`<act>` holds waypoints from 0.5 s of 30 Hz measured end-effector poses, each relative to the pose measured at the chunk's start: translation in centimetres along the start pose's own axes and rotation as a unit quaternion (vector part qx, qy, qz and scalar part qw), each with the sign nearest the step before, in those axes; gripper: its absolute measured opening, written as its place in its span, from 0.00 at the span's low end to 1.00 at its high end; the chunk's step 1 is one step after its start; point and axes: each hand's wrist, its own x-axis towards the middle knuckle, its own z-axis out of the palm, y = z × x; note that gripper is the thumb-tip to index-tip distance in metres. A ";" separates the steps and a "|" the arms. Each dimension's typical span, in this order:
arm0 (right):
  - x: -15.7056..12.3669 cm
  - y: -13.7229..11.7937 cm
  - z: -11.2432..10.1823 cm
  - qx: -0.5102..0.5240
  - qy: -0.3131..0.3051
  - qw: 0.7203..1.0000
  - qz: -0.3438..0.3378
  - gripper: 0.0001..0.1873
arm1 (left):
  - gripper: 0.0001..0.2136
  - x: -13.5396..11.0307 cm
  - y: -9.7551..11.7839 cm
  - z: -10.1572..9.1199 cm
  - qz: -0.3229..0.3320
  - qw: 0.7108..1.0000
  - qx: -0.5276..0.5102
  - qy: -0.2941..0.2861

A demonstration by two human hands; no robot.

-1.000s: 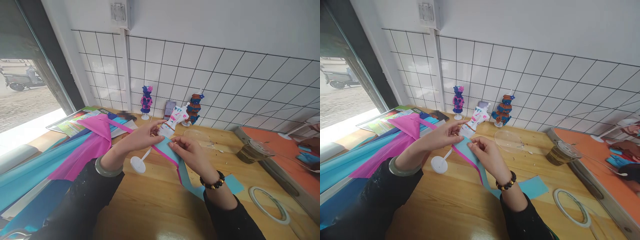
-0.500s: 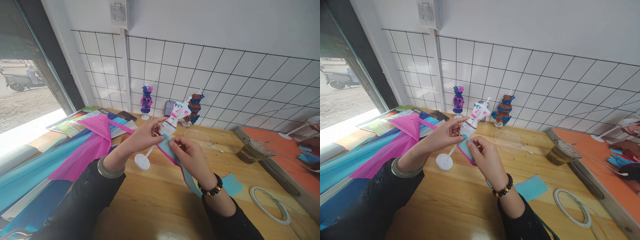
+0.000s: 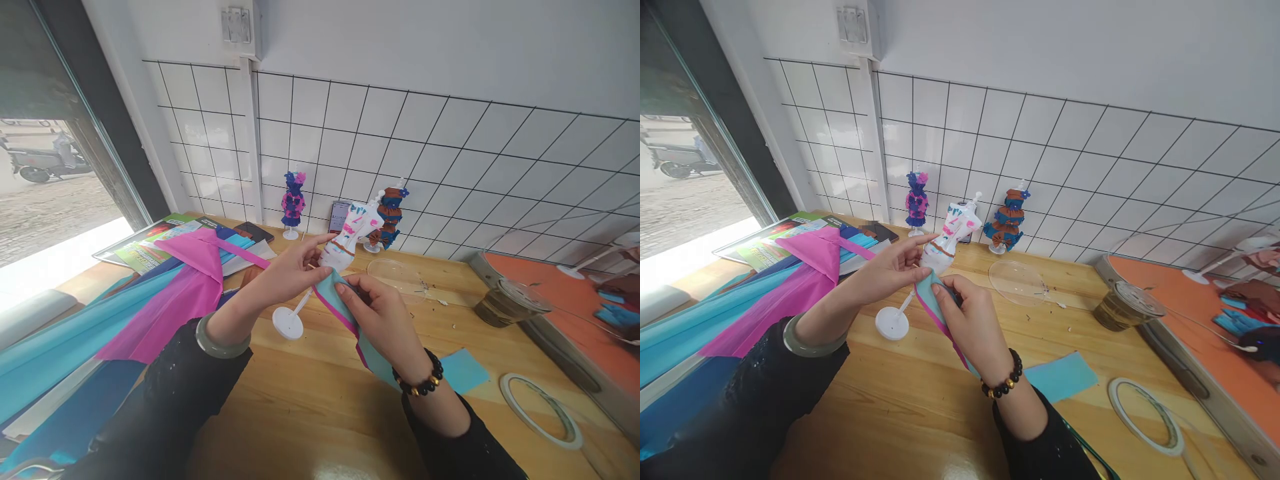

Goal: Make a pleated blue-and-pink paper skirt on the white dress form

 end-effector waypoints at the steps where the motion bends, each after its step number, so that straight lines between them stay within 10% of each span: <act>1: 0.0 -0.1 0.0 0.008 -0.002 1.000 0.004 0.12 | 0.26 0.0 0.0 0.0 0.001 1.000 0.005 0.001; 15: 0.5 0.7 0.0 0.053 -0.022 0.998 0.026 0.13 | 0.28 0.1 -0.2 -0.5 0.011 1.000 0.003 -0.016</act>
